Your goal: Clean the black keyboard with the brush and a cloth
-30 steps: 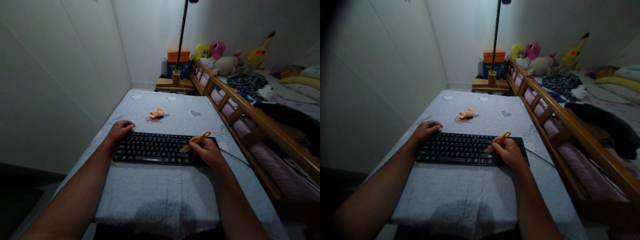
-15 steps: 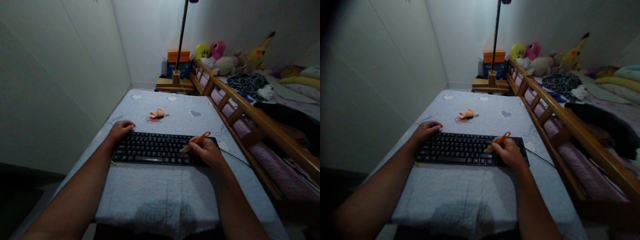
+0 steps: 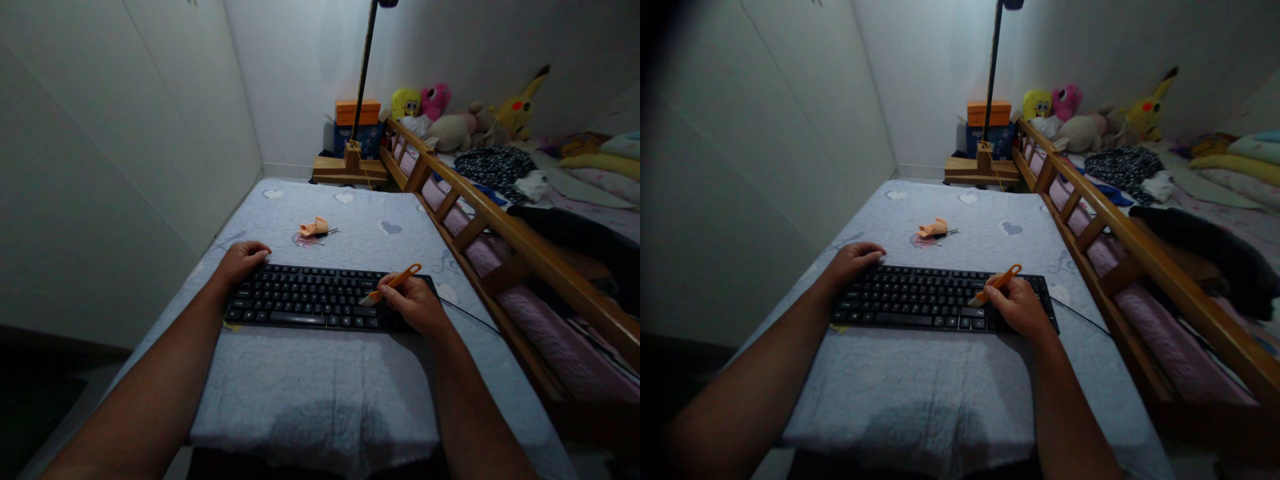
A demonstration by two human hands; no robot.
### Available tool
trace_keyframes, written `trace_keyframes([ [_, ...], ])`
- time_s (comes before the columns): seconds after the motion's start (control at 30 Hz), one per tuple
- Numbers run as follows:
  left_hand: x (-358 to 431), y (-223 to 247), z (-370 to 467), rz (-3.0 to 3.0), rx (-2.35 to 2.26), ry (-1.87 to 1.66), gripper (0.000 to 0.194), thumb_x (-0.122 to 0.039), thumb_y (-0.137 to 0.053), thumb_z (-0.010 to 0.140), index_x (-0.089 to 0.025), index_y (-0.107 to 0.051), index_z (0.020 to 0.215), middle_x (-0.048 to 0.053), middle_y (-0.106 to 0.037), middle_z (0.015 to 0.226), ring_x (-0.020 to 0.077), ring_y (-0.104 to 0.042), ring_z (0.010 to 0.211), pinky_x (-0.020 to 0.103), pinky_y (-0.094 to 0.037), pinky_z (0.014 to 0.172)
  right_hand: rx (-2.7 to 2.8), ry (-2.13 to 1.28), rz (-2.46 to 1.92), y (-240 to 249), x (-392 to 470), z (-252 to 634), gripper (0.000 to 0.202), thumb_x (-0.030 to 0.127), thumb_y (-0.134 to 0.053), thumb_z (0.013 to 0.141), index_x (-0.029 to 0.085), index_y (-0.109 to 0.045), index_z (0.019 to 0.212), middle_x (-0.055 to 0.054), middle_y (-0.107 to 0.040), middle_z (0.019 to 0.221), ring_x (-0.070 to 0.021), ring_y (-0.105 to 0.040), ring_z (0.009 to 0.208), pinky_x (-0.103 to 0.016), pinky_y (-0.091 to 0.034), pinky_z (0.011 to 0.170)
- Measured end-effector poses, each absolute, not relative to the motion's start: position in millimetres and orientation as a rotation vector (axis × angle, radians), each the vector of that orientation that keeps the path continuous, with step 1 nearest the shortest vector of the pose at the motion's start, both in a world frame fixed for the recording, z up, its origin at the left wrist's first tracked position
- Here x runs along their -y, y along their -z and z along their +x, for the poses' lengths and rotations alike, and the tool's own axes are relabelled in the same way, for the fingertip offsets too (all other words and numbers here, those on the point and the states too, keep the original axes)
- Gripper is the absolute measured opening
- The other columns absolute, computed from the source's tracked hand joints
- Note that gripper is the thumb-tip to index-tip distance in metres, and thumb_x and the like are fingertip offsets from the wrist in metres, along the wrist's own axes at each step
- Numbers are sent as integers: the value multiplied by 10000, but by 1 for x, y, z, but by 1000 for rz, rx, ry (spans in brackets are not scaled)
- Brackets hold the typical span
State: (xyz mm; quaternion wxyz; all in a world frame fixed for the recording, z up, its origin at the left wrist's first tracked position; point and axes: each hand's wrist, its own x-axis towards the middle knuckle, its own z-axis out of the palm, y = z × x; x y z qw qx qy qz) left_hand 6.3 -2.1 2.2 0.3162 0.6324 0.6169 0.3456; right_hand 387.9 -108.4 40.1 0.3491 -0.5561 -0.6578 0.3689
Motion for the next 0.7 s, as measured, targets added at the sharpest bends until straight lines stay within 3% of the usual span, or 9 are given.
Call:
trace_keyframes([
  [0.7,2,-3,7,1681,-1619,-902,354,-492,-645,645,-176,-728,780,39,-736,773,231,-645,756,342,-486,751,1709,-737,-1509,-37,107,390,268,409,-567,886,182,-710,881,-38,-678,675,-194,-608,622,-297,-438,580],
])
